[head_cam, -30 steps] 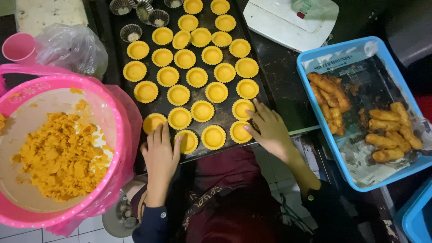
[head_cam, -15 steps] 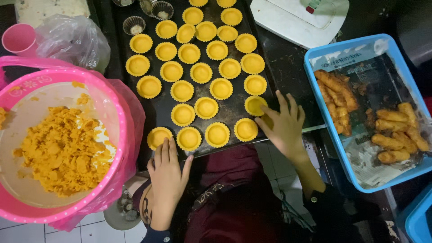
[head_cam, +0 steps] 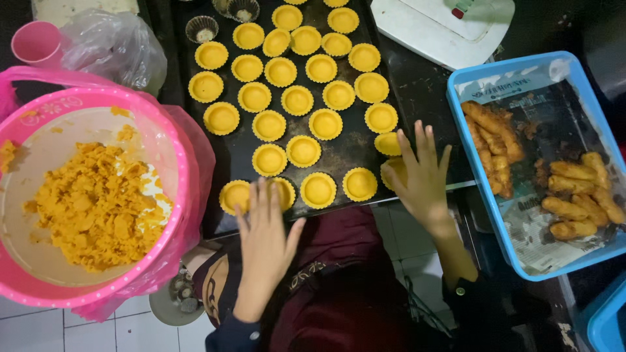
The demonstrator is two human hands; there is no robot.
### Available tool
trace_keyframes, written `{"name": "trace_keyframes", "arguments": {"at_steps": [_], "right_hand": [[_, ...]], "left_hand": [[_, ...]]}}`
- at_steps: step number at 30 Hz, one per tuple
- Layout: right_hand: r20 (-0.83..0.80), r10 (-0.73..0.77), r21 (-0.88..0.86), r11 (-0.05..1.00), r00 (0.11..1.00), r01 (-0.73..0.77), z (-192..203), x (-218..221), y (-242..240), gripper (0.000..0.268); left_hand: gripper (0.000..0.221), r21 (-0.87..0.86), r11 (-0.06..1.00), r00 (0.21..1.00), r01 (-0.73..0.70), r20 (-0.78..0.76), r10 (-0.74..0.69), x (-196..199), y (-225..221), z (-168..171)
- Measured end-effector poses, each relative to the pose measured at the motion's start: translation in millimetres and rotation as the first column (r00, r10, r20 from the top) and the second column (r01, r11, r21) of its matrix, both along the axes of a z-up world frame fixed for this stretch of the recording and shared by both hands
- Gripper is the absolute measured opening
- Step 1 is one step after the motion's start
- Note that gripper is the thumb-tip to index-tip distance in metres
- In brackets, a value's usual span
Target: The person organizes empty yellow pastry molds on a black tray by hand and then fills them one at a time with dough from a pink bucket.
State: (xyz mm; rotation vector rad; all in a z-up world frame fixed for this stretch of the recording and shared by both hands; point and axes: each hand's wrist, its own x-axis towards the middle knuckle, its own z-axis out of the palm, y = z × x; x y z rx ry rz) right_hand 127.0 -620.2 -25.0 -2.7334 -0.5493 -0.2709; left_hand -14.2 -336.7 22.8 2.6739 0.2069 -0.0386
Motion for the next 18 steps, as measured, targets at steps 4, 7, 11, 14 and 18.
{"name": "trace_keyframes", "arguments": {"at_steps": [4, 7, 11, 14, 18], "right_hand": [[-0.027, 0.038, 0.078, 0.996, 0.999, -0.035, 15.3, 4.5, 19.9, 0.065], [-0.085, 0.106, 0.135, 0.986, 0.991, -0.094, 27.5, 16.6, 27.2, 0.069], [-0.160, 0.161, 0.125, 0.982, 0.974, -0.142, 24.8, 38.0, 37.0, 0.072], [-0.228, 0.182, 0.025, 0.983, 0.957, -0.181, -0.3, 48.6, 37.0, 0.076], [-0.199, 0.228, -0.095, 0.964, 0.953, -0.250, -24.9, 46.4, 32.3, 0.071]], "left_hand": [[0.077, -0.027, 0.998, 0.994, 0.064, 0.092, -0.062, 28.4, -10.3, -15.0], [0.077, 0.007, 0.997, 0.988, 0.081, 0.130, -0.081, 52.3, -12.0, -31.0], [0.079, 0.065, 0.998, 0.998, 0.027, 0.063, -0.031, 69.6, -3.8, -62.3], [0.081, 0.050, 0.999, 1.000, 0.023, 0.001, -0.023, 71.8, 1.1, -69.1], [0.084, 0.038, 0.998, 0.997, 0.048, -0.053, -0.046, 72.7, 2.2, -70.7]]}}
